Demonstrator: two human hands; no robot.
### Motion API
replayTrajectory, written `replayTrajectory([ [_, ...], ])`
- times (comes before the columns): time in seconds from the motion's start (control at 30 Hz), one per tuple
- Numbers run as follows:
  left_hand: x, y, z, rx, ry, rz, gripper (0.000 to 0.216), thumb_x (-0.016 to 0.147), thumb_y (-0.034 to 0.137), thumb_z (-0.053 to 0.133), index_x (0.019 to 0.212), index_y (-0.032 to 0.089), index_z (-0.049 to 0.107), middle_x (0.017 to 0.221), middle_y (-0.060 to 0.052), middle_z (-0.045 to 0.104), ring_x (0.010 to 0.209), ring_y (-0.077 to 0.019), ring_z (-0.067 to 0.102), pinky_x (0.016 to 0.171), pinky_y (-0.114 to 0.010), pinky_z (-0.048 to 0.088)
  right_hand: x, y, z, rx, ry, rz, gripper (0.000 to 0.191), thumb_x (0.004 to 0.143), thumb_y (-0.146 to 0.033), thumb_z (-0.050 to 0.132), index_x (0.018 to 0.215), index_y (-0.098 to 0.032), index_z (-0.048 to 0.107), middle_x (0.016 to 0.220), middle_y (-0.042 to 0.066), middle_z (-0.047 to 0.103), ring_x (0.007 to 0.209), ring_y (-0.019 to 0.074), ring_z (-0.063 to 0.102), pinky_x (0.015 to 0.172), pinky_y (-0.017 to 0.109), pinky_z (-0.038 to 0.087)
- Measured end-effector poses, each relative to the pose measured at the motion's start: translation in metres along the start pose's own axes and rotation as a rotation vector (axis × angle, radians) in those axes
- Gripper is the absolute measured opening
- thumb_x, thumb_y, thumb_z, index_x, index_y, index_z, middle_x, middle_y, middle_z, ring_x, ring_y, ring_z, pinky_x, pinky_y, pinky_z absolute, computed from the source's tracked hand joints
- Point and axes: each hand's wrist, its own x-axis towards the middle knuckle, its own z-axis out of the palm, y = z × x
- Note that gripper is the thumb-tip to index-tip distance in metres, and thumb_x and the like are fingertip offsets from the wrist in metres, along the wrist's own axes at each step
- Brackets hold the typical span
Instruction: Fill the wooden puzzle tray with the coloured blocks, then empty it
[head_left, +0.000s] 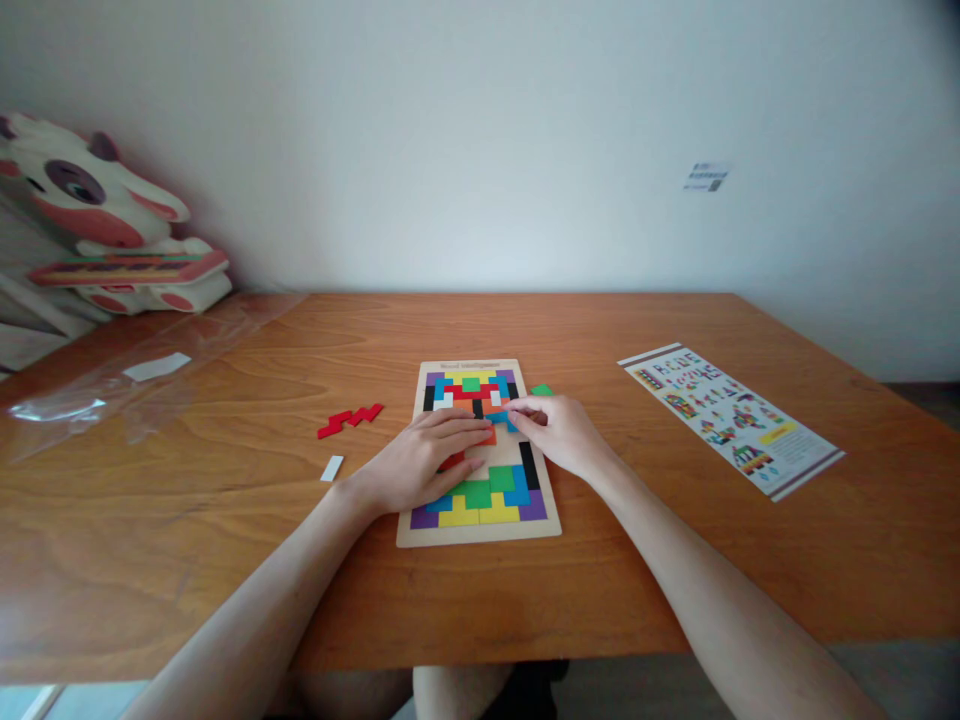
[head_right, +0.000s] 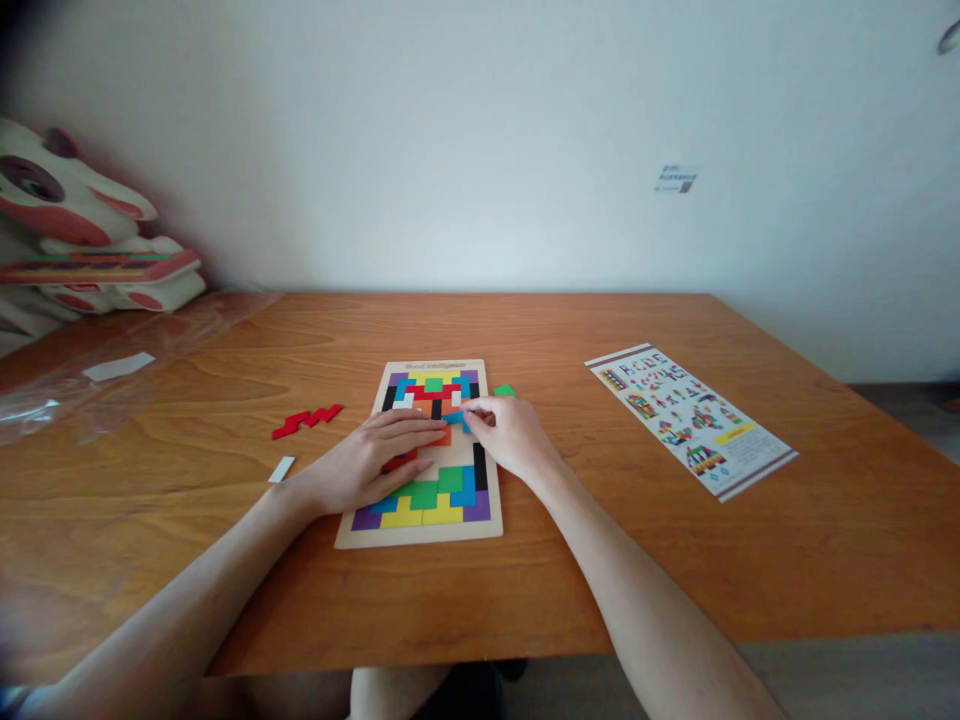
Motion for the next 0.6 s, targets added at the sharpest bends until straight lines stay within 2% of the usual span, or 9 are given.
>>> replayTrajectory([
  [0.13, -0.001, 0.0, 0.002, 0.03, -0.068, -0.02, 0.042, 0.1, 0.038, 0.05, 0.139, 0.022, 0.056, 0.141, -0.008, 0.059, 0.134, -0.0272, 0.05, 0.113, -0.049, 0.041, -0.001, 0.003, 0.007, -0.072, 0.029, -0.064, 0.018, 0.088, -0.027, 0.064, 0.095, -0.028, 0.079, 0.09, 0.008, 0.073, 0.069, 0.0196, 0.063, 0.07, 0.037, 0.048],
  [0.27, 0.0, -0.001, 0.004, 0.031, -0.083, -0.025, 0.043, 0.1, 0.039, 0.049, 0.139, 0.022, 0.055, 0.143, -0.008, 0.058, 0.134, -0.0269, 0.05, 0.114, -0.049, 0.039, 0.0, 0.003, 0.008, -0.064, 0.075, -0.051, 0.018, 0.087, -0.026, 0.065, 0.1, -0.027, 0.077, 0.086, 0.006, 0.071, 0.067, 0.018, 0.06, 0.068, 0.035, 0.047],
  [0.47, 0.0, 0.001, 0.003, 0.047, -0.07, -0.042, 0.043, 0.099, 0.04, 0.05, 0.137, 0.021, 0.057, 0.142, -0.01, 0.058, 0.133, -0.0289, 0.05, 0.112, -0.051, 0.04, 0.003, 0.006, -0.017, -0.01, -0.032, -0.028, 0.018, 0.084, -0.033, 0.07, 0.098, -0.022, 0.074, 0.09, 0.005, 0.071, 0.07, 0.0159, 0.06, 0.067, 0.031, 0.047],
  [0.6, -0.001, 0.001, 0.002, 0.07, -0.076, -0.037, 0.044, 0.1, 0.04, 0.049, 0.137, 0.02, 0.057, 0.143, -0.01, 0.057, 0.133, -0.0289, 0.05, 0.113, -0.051, 0.04, 0.004, 0.012, -0.031, -0.074, 0.04, -0.034, 0.019, 0.084, -0.035, 0.071, 0.096, -0.02, 0.073, 0.088, 0.005, 0.07, 0.071, 0.0155, 0.059, 0.069, 0.03, 0.046],
])
